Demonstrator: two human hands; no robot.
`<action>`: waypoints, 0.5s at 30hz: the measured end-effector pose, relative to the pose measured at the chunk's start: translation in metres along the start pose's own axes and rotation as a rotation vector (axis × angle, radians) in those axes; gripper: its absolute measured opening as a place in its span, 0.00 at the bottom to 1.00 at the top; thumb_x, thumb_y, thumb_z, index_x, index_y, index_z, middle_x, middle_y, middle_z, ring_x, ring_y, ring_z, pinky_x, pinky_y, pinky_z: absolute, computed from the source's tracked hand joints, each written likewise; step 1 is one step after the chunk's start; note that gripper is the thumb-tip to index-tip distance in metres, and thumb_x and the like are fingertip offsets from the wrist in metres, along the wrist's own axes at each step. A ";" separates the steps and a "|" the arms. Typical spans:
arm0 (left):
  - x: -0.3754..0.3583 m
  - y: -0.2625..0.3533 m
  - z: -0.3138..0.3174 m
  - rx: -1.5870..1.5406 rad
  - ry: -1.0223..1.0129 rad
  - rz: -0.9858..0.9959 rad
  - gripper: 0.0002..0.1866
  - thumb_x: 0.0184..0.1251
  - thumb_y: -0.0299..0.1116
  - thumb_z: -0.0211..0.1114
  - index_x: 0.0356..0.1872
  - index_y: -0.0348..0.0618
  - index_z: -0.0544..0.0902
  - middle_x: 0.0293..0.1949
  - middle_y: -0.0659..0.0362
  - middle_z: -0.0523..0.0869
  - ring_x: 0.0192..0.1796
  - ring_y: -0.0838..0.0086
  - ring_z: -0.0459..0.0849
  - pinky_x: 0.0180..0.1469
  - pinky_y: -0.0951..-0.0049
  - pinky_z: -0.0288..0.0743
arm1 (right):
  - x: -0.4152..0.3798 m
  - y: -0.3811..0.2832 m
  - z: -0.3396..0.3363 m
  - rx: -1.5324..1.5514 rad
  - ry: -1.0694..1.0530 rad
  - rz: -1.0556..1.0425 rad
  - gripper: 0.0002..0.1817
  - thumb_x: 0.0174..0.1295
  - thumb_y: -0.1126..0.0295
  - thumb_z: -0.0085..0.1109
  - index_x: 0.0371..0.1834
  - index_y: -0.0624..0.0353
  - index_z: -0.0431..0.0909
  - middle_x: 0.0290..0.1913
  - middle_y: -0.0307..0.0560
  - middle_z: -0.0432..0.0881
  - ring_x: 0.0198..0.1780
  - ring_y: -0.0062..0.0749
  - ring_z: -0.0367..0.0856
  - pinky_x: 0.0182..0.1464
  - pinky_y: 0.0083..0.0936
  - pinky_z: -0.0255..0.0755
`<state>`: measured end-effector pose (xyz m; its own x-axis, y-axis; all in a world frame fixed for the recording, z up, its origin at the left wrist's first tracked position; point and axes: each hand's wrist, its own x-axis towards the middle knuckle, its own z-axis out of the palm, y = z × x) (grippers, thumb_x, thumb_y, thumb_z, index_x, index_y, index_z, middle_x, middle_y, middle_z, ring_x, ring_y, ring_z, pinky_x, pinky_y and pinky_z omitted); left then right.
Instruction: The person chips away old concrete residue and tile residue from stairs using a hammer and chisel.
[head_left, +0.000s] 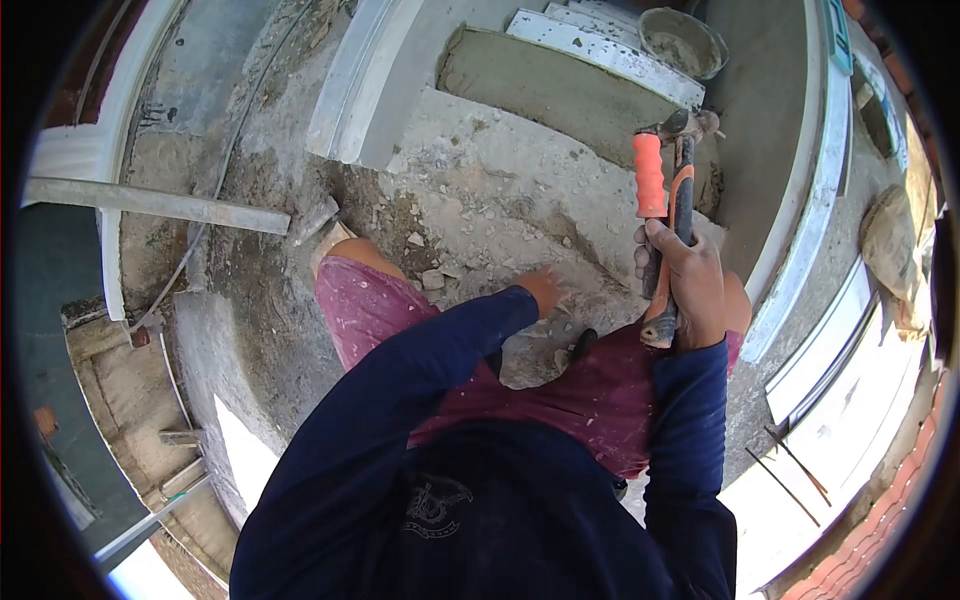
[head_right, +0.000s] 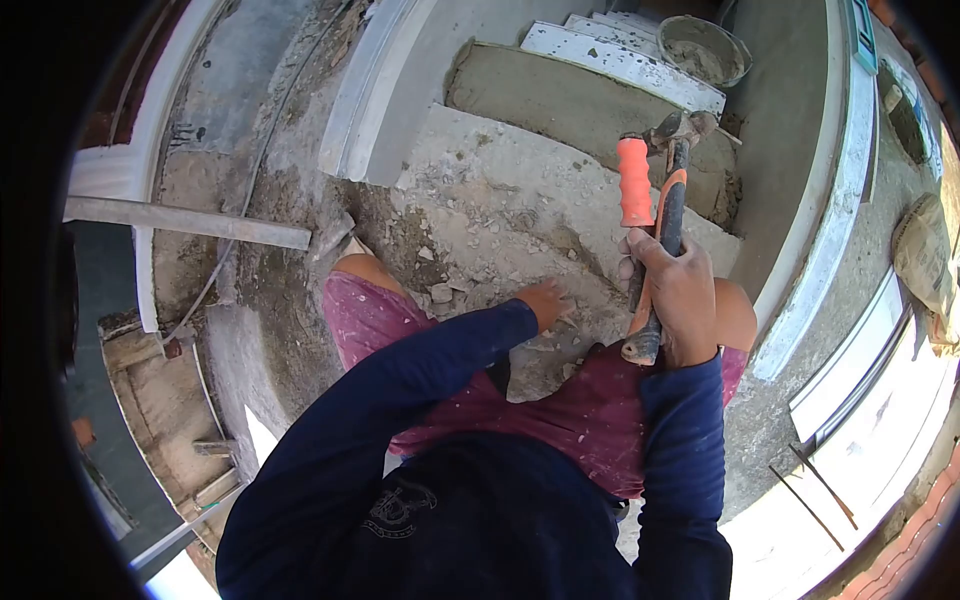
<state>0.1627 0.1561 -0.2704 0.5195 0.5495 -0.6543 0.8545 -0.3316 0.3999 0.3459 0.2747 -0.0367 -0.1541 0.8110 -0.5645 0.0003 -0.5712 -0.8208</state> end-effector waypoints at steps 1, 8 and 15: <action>-0.010 -0.010 -0.006 0.114 -0.067 -0.022 0.21 0.69 0.35 0.56 0.63 0.50 0.78 0.65 0.53 0.76 0.71 0.56 0.69 0.71 0.54 0.63 | -0.002 0.000 0.000 -0.002 -0.001 0.001 0.10 0.65 0.69 0.59 0.40 0.67 0.77 0.31 0.42 0.81 0.26 0.21 0.77 0.29 0.21 0.72; -0.081 -0.123 -0.034 -0.046 -0.436 -0.948 0.18 0.64 0.36 0.62 0.54 0.48 0.86 0.54 0.55 0.86 0.58 0.58 0.83 0.58 0.50 0.75 | -0.002 -0.004 0.001 0.015 -0.038 0.010 0.10 0.64 0.68 0.60 0.37 0.66 0.78 0.29 0.41 0.80 0.26 0.20 0.77 0.30 0.20 0.71; -0.065 -0.039 -0.040 0.204 0.042 0.131 0.31 0.61 0.43 0.68 0.67 0.60 0.73 0.75 0.54 0.61 0.76 0.54 0.59 0.69 0.47 0.64 | -0.006 -0.005 0.004 -0.034 -0.033 -0.027 0.09 0.63 0.68 0.61 0.35 0.66 0.78 0.27 0.41 0.80 0.25 0.20 0.77 0.29 0.20 0.69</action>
<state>0.0953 0.1637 -0.2177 0.6290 0.5215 -0.5765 0.7649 -0.5475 0.3393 0.3425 0.2716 -0.0286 -0.1870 0.8213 -0.5390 0.0288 -0.5438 -0.8387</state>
